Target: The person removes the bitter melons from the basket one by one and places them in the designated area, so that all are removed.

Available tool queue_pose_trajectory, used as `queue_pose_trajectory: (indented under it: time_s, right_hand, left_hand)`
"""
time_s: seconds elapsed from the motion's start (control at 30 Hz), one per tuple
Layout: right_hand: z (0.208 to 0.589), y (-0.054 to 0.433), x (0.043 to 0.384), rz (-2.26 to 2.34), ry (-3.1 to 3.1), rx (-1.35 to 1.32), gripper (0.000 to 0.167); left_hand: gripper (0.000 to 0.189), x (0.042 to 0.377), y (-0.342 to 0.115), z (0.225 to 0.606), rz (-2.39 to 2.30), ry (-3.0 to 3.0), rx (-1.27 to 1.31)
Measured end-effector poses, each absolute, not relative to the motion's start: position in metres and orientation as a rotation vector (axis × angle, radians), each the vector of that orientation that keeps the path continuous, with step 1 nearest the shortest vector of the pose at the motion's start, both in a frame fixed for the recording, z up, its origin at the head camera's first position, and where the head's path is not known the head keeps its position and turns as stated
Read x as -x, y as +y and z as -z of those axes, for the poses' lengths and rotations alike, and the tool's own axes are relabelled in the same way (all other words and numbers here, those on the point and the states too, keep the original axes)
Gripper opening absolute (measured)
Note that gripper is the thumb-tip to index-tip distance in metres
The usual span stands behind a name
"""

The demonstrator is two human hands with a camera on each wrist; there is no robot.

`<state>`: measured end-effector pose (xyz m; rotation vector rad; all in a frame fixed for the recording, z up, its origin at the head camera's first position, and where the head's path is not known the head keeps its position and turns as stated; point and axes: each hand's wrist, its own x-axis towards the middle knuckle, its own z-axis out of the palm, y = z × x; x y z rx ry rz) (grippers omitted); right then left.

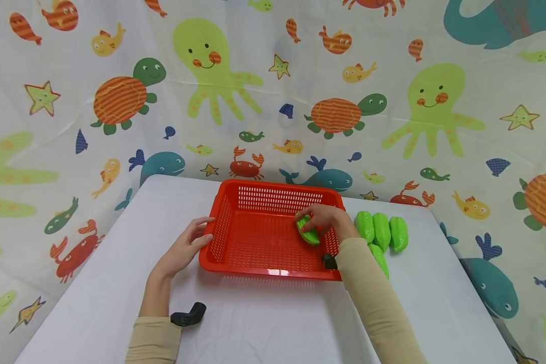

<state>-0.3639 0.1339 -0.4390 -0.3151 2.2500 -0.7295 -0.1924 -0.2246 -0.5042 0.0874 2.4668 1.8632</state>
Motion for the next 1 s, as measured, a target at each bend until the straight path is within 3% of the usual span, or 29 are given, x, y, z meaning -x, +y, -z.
queue_pose_trajectory:
  time_s: [0.37, 1.0]
  right_hand:
    - [0.43, 0.134, 0.365, 0.709, 2.289, 0.49, 0.043]
    - [0.417, 0.14, 0.362, 1.023, 2.231, 0.519, 0.046]
  left_hand:
    - [0.052, 0.193, -0.225, 0.504, -1.854, 2.479, -0.083]
    - [0.052, 0.194, -0.226, 0.506, -1.861, 2.468, -0.101]
